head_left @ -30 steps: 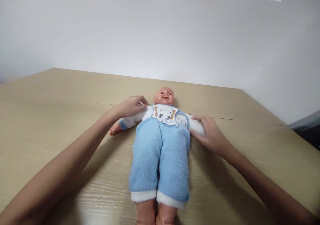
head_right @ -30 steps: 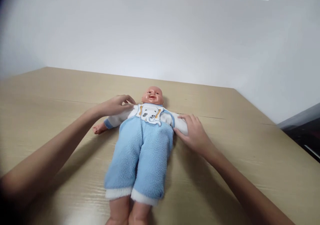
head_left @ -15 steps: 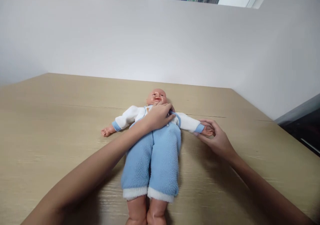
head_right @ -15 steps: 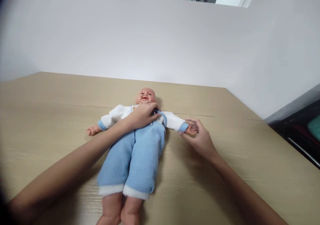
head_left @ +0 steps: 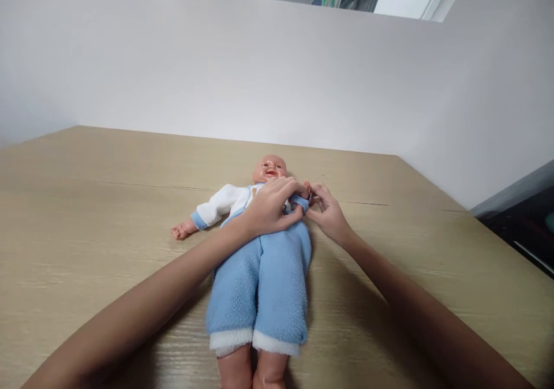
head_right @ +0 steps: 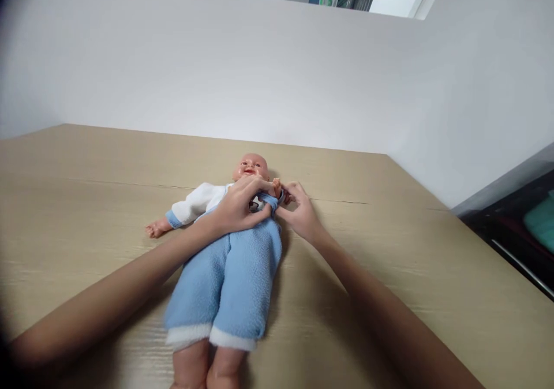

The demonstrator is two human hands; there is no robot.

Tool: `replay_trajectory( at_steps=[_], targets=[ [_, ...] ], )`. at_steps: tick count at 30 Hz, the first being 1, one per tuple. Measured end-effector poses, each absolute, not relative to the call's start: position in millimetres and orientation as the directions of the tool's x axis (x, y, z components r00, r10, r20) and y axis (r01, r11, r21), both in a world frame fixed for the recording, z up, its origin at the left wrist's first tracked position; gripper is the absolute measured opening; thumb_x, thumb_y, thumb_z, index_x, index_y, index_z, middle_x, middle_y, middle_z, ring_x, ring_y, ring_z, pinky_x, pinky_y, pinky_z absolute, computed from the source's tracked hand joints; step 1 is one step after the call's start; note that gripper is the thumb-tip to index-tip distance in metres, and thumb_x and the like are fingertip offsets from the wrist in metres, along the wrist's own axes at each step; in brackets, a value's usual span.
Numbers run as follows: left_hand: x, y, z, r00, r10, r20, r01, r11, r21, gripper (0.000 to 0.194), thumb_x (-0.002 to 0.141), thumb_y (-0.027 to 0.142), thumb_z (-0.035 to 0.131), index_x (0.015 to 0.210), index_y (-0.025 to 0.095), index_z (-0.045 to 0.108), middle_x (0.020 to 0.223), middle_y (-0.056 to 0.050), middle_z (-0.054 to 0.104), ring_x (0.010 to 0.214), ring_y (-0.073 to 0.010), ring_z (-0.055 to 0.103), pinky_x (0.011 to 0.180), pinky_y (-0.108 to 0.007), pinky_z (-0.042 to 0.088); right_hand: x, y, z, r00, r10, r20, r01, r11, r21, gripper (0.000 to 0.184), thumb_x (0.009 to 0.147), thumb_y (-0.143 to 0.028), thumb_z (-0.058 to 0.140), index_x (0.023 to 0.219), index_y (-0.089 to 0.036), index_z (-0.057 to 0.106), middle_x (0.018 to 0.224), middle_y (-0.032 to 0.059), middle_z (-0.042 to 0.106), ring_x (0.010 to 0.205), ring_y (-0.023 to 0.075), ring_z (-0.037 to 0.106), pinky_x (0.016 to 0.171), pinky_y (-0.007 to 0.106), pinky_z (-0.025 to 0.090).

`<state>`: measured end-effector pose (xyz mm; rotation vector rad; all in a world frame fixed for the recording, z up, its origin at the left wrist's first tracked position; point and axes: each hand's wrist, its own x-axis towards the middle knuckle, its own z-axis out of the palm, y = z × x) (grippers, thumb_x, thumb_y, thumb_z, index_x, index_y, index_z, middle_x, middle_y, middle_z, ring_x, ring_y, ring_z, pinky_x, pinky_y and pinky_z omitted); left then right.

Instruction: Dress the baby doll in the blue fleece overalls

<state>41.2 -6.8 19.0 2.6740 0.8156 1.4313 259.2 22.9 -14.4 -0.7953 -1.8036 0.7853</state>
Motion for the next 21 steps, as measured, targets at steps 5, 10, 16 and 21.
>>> replay_trajectory(
  at_steps=[5, 10, 16, 21],
  targets=[
    [43, -8, 22, 0.375, 0.419, 0.827, 0.465, -0.857, 0.223, 0.017, 0.091, 0.021, 0.061, 0.108, 0.023, 0.060, 0.097, -0.005, 0.072, 0.090, -0.0233, 0.065, 0.088, -0.039, 0.049, 259, 4, -20, -0.430, 0.700, 0.570, 0.220, 0.694, -0.686, 0.038, 0.113, -0.051, 0.051, 0.129, -0.029, 0.078, 0.123, 0.0095, 0.061, 0.117, 0.0290, 0.061, 0.110, 0.048, 0.052],
    [45, -1, 31, 0.295, 0.669, 0.682, 0.450, -0.727, 0.518, 0.008, 0.085, 0.026, 0.062, 0.089, 0.023, 0.055, 0.085, 0.000, 0.065, 0.081, -0.0204, 0.058, 0.078, -0.036, 0.043, 257, -7, -25, -0.425, 0.689, 0.587, 0.232, 0.710, -0.665, 0.039, 0.111, -0.055, 0.055, 0.126, -0.028, 0.078, 0.129, 0.0109, 0.059, 0.123, 0.0304, 0.061, 0.116, 0.049, 0.050],
    [40, 16, 20, 0.237, 0.900, 0.366, 0.635, -0.429, 0.643, 0.033, 0.099, 0.045, 0.053, 0.074, 0.024, 0.047, 0.069, 0.002, 0.053, 0.069, -0.0194, 0.051, 0.065, -0.035, 0.029, 245, -8, -31, -0.243, 0.828, 0.505, 0.127, 0.543, -0.830, 0.037, 0.108, -0.057, 0.062, 0.094, -0.026, 0.078, 0.114, 0.0078, 0.064, 0.115, 0.0259, 0.063, 0.114, 0.043, 0.050],
    [37, 20, 19, 0.290, 0.921, 0.261, 0.628, -0.389, 0.674, 0.041, 0.097, 0.052, 0.057, 0.070, 0.024, 0.045, 0.066, 0.003, 0.049, 0.067, -0.0184, 0.050, 0.065, -0.035, 0.029, 240, -1, -38, -0.114, 0.972, 0.207, -0.240, 0.175, -0.955, 0.034, 0.097, -0.062, 0.070, 0.095, -0.028, 0.069, 0.101, 0.0032, 0.070, 0.108, 0.0245, 0.067, 0.109, 0.040, 0.054]
  ],
)
